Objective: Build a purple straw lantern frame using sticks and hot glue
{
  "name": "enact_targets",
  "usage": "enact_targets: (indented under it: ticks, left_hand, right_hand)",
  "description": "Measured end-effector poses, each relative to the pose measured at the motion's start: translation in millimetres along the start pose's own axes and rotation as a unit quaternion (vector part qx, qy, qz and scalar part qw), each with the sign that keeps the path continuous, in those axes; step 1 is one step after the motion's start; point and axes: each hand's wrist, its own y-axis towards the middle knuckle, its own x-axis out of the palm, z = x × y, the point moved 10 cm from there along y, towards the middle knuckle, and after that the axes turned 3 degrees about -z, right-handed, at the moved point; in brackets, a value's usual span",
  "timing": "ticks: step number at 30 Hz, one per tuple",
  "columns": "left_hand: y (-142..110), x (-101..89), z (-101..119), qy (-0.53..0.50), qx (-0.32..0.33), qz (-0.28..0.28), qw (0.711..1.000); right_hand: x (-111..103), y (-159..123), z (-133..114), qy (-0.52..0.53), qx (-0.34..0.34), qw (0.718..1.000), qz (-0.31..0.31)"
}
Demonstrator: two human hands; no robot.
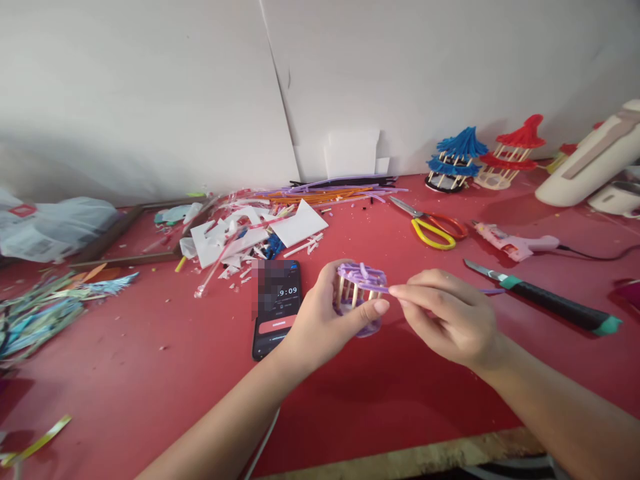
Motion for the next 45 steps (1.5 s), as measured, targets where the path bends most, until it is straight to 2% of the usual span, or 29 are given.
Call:
enact_targets:
  ticks: [6,14,21,25,30,37,45]
  left_hand:
    - [-4,6.3,-1,-0.005,0.005,-0.023,1.000]
    - [-7,3.6,6,0.008,0.031,-0.017,0.999]
    - [-10,7.0,12,0.016,0.053,-0.042,0.998]
    - [-13,8.9,13,0.018,0.058,-0.053,0.997]
    - [-13,11.2,11,-0.009,0.049,-0.065,0.997]
    - [-10,12.4,12,-0.067,0.050,-0.078,0.993]
    - [-10,7.3,13,-0.070,0.062,-0.076,0.993]
  right_hand:
    - [3,-1,4,0.012,0.015,1.000,-0.015]
    - [1,0,-2,0.008,0.001,1.000,-0.021]
    - [-2,2,-6,0.008,-0.016,0.999,-0.028]
    - [-7,4,-10,0.010,-0.010,1.000,-0.010]
    - [-11,4,-6,0.023,0.024,0.999,0.017]
    - [-12,5,-6,0.034,0.027,0.999,0.021]
    - [-8,4,-2,0.058,0.035,0.998,0.011]
